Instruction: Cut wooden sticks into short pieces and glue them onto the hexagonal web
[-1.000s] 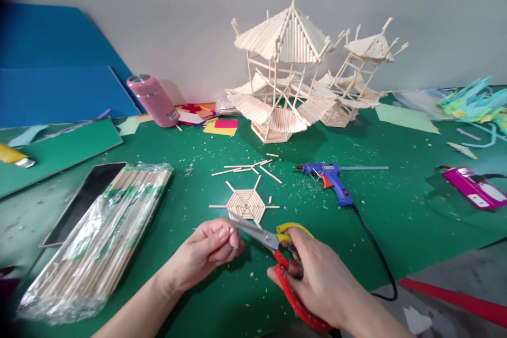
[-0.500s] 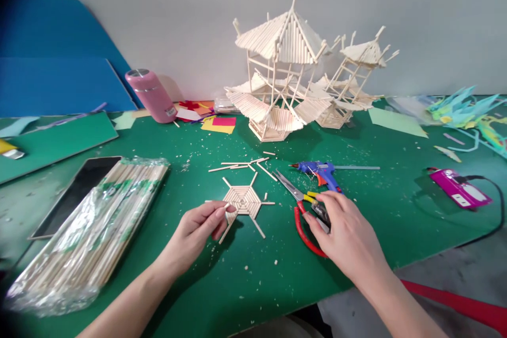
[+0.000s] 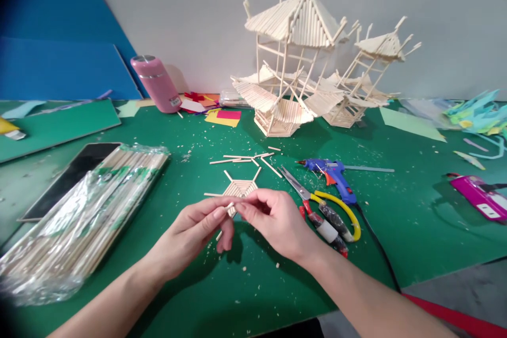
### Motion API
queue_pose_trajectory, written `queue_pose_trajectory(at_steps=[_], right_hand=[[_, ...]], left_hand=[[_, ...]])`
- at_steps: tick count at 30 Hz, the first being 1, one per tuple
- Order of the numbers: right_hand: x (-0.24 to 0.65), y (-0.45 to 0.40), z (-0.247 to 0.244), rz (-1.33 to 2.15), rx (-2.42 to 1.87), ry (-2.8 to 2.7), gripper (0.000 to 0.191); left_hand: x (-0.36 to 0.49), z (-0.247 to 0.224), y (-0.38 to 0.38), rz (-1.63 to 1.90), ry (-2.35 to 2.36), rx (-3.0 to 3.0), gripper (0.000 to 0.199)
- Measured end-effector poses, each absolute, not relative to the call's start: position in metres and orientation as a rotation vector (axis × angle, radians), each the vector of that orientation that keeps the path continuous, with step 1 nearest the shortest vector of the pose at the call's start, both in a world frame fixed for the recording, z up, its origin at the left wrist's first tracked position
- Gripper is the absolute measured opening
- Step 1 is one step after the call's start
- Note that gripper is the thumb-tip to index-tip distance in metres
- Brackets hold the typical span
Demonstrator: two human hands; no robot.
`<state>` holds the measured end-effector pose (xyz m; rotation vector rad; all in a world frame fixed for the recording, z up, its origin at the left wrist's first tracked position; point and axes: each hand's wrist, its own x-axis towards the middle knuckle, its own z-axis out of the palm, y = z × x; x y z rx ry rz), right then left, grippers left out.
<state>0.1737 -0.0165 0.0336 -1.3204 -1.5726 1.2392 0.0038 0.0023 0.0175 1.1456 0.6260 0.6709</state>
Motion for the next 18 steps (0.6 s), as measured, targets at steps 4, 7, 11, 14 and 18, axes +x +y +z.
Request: queue_pose_trajectory(at_steps=[4,7,11,14,18], right_hand=[[0.173,-0.006,0.027,1.405,-1.115,-1.449,0.015],[0.178,0.001,0.028,1.381,-1.037,-1.363,0.015],[0.200,0.013,0.035,1.221,-0.990,-0.997,0.022],[0.221,0.019,0.037,0.901,-1.033,-0.911,0.028],[0.232,0.015,0.031,0.243,-1.212,-1.031,0.021]], left_hand=[[0.006,0.018,0.003,0.780,0.723,1.270,0.031],[0.007,0.016,0.005,0.853,0.819,1.274,0.026],[0.006,0.016,0.009,0.971,0.959,1.317,0.013],[0.003,0.017,0.010,1.042,1.058,1.375,0.013],[0.001,0.017,0.010,1.047,1.203,1.543,0.011]])
